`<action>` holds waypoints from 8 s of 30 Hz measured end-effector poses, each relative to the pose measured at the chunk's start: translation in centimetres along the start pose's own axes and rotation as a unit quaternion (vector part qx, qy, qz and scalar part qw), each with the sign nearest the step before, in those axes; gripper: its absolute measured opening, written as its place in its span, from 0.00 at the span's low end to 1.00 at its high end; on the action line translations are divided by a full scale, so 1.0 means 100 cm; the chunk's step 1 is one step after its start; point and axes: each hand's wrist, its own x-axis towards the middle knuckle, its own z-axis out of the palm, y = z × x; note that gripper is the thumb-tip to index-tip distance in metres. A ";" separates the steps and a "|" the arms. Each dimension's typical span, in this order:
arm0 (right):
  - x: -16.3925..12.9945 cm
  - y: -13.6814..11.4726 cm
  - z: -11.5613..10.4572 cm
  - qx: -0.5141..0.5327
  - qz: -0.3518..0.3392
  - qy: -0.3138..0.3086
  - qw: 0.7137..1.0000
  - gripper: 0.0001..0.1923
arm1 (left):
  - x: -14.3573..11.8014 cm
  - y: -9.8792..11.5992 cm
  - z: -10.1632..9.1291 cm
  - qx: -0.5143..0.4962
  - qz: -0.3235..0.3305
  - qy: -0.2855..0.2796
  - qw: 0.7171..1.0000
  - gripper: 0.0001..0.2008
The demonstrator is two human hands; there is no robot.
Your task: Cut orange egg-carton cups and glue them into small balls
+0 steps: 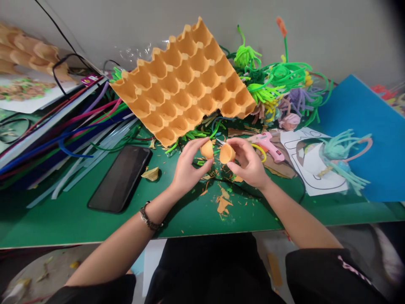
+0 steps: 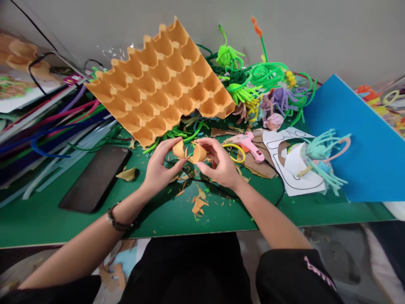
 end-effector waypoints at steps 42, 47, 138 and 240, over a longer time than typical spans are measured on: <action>-0.012 -0.008 -0.014 -0.339 0.112 -0.005 0.934 0.14 | -0.006 0.007 0.010 -0.319 -0.222 0.031 0.921 0.25; -0.012 -0.013 -0.010 -0.421 0.097 -0.041 0.901 0.20 | -0.007 0.011 0.007 -0.294 -0.188 0.005 0.937 0.24; -0.013 -0.022 -0.010 -0.498 0.150 -0.134 0.844 0.33 | -0.008 0.008 0.008 -0.258 -0.153 -0.089 0.950 0.21; -0.019 -0.019 0.000 -0.578 0.139 -0.134 0.792 0.42 | -0.013 0.005 0.002 -0.129 -0.076 -0.133 0.980 0.20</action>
